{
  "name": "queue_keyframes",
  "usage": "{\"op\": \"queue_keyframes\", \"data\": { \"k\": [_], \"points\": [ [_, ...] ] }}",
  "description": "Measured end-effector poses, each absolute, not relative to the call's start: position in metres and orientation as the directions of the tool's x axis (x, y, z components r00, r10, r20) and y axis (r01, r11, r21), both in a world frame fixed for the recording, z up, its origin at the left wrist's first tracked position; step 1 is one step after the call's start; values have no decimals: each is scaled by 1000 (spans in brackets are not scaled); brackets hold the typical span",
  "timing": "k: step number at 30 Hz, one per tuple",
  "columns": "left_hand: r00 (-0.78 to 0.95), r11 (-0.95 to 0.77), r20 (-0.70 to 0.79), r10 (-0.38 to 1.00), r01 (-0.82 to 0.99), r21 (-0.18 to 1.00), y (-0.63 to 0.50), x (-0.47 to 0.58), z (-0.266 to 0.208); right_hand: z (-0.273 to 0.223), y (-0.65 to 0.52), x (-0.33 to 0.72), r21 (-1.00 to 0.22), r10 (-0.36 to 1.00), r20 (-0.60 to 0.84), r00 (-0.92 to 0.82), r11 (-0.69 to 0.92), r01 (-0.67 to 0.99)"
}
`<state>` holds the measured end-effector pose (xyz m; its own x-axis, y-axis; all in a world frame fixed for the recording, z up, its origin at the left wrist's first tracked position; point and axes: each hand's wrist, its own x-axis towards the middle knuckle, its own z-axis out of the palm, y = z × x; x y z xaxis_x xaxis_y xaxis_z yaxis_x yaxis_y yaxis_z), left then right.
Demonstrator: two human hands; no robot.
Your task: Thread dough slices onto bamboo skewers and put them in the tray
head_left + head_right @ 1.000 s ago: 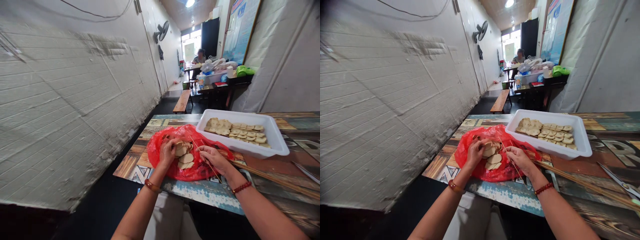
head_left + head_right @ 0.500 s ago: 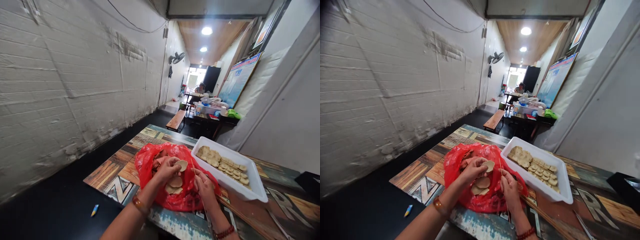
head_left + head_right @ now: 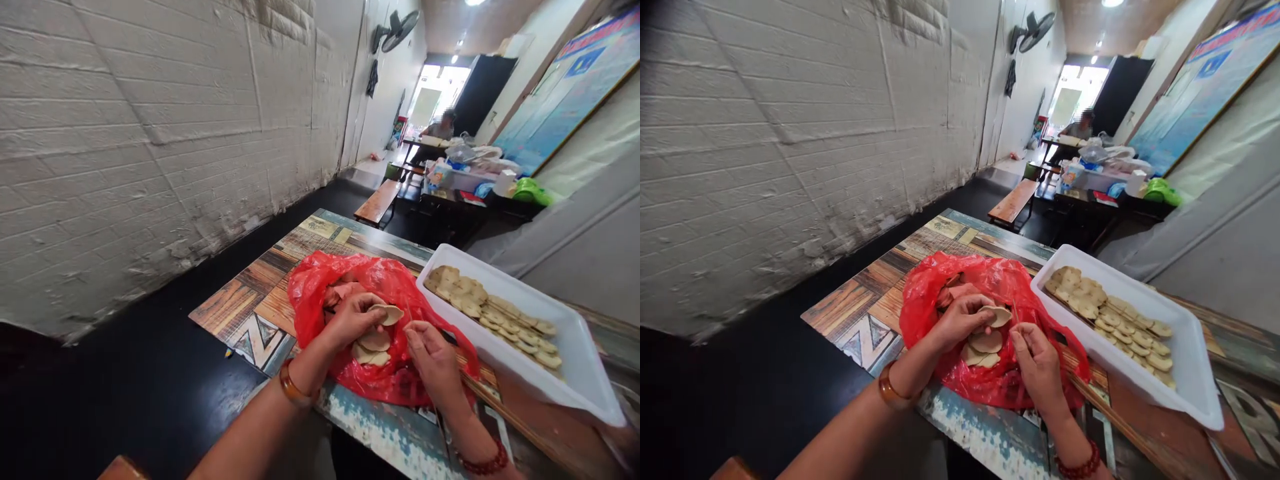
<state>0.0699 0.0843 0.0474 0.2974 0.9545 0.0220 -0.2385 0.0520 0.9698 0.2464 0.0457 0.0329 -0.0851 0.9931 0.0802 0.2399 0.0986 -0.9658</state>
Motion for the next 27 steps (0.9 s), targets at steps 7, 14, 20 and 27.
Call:
{"op": "queue_keyframes", "data": {
  "k": [7,14,20,27],
  "points": [
    [348,-48,84,934,-110,993,82,79,48,38,48,254,-970,998,40,-51,51,236],
    [476,35,57,878,-183,982,80,79,47,37,53,253,-998,993,-44,-114,-38,53],
    [405,163,-18,914,-327,931,81,81,49,38,48,255,-995,994,-84,-74,-88,-53],
    [487,377,-189,853,-323,868,78,80,48,35,47,256,-1000,1000,27,8,27,-2]
  ]
}}
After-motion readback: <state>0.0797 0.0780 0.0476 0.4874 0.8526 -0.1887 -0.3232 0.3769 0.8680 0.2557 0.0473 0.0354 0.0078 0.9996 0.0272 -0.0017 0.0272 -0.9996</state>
